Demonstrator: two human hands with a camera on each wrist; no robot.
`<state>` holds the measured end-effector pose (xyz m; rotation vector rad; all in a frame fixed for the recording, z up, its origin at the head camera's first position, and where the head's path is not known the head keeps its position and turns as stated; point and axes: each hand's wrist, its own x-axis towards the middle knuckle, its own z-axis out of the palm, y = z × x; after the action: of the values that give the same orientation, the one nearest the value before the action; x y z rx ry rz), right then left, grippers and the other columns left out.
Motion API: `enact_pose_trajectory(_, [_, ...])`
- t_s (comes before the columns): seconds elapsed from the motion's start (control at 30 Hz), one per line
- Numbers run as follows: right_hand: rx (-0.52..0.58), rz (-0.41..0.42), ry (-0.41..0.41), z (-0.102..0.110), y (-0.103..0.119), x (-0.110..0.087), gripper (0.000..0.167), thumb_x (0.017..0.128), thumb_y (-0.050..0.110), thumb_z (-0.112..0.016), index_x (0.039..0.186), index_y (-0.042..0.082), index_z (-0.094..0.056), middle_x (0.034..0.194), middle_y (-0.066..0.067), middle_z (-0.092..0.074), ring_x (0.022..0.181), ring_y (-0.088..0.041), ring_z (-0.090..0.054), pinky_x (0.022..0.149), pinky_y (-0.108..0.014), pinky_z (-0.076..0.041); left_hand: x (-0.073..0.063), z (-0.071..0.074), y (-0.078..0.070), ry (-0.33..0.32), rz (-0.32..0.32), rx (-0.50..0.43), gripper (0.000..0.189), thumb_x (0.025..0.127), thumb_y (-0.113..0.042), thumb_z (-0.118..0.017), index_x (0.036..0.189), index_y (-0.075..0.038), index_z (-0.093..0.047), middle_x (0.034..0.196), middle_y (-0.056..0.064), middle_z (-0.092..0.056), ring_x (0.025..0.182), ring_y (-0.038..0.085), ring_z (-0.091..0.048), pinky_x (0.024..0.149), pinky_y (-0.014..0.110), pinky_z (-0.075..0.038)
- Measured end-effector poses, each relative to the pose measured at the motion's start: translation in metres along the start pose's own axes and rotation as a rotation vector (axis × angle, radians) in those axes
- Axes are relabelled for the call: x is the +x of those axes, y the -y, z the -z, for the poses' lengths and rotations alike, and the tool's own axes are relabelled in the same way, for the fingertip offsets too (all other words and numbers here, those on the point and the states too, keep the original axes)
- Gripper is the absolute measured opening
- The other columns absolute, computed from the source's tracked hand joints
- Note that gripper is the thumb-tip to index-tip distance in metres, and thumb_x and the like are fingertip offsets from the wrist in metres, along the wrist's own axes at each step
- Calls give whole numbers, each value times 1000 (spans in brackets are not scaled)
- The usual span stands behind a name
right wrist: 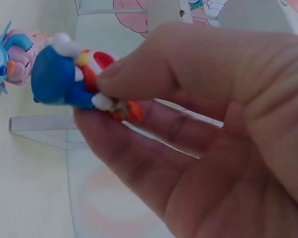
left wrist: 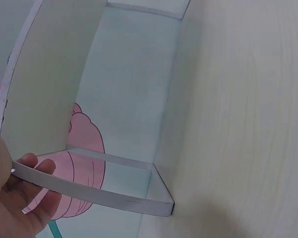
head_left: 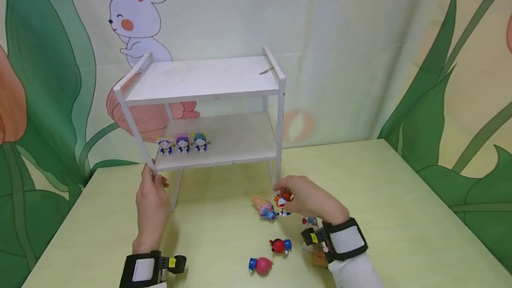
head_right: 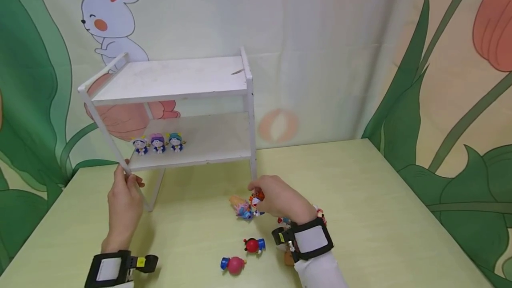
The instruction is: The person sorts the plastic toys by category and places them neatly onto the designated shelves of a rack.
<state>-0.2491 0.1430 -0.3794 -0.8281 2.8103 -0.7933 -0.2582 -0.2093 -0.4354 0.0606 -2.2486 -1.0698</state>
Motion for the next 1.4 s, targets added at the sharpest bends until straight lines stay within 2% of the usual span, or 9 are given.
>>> enact_pose_trajectory(0.1, [-16,-5,-11,0,1,1,35,82,-3,-72,116,4,-66,99,-3,-62,84,-17,-54,73,-31,-50,1,0,0,1,1,-3,43,105,-4,-36,148,-4,-30,101,18,-57,90,32,-58,70,43,-48])
enact_pose_trajectory(0.37, [-37,22,-39,2,3,0,29,82,-2,-74,109,6,-69,97,-2,-60,85,-17,-55,72,-30,-50,1,3,-1,7,11,15,42,105,-4,-35,147,-2,-30,100,18,-56,91,32,-58,71,43,-49])
enact_pose_trajectory(0.6, [-4,4,-21,0,4,-1,28,82,-2,-73,109,5,-68,99,-2,-63,86,-18,-56,72,-30,-52,1,4,-1,11,11,16,42,105,-4,-36,147,-2,-30,101,19,-55,90,33,-57,72,45,-49])
enact_pose_trajectory(0.73, [7,22,-29,-1,4,-1,27,83,-2,-72,108,6,-67,100,-4,-65,86,-19,-57,73,-31,-52,1,4,-2,18,24,22,42,105,-4,-36,147,-2,-29,102,19,-55,92,33,-57,74,47,-50])
enact_pose_trajectory(0.93, [18,55,-68,1,6,-1,29,83,-2,-73,110,7,-67,100,-2,-65,87,-17,-58,75,-30,-51,2,5,-3,26,30,-2,41,106,-5,-35,147,-4,-29,103,20,-55,94,34,-56,79,50,-50])
enact_pose_trajectory(1.2, [24,105,-133,7,15,-2,28,83,-4,-71,109,4,-66,97,-2,-64,85,-15,-58,75,-30,-52,1,2,-3,18,28,-9,41,106,-6,-34,147,-4,-29,102,18,-55,93,34,-56,76,48,-48])
enact_pose_trajectory(1.4, [13,150,-193,12,21,0,27,84,-4,-71,109,6,-66,97,0,-64,85,-13,-60,76,-28,-53,-1,-2,-2,20,53,-20,41,106,-7,-34,147,-6,-29,103,18,-54,95,33,-56,82,52,-49])
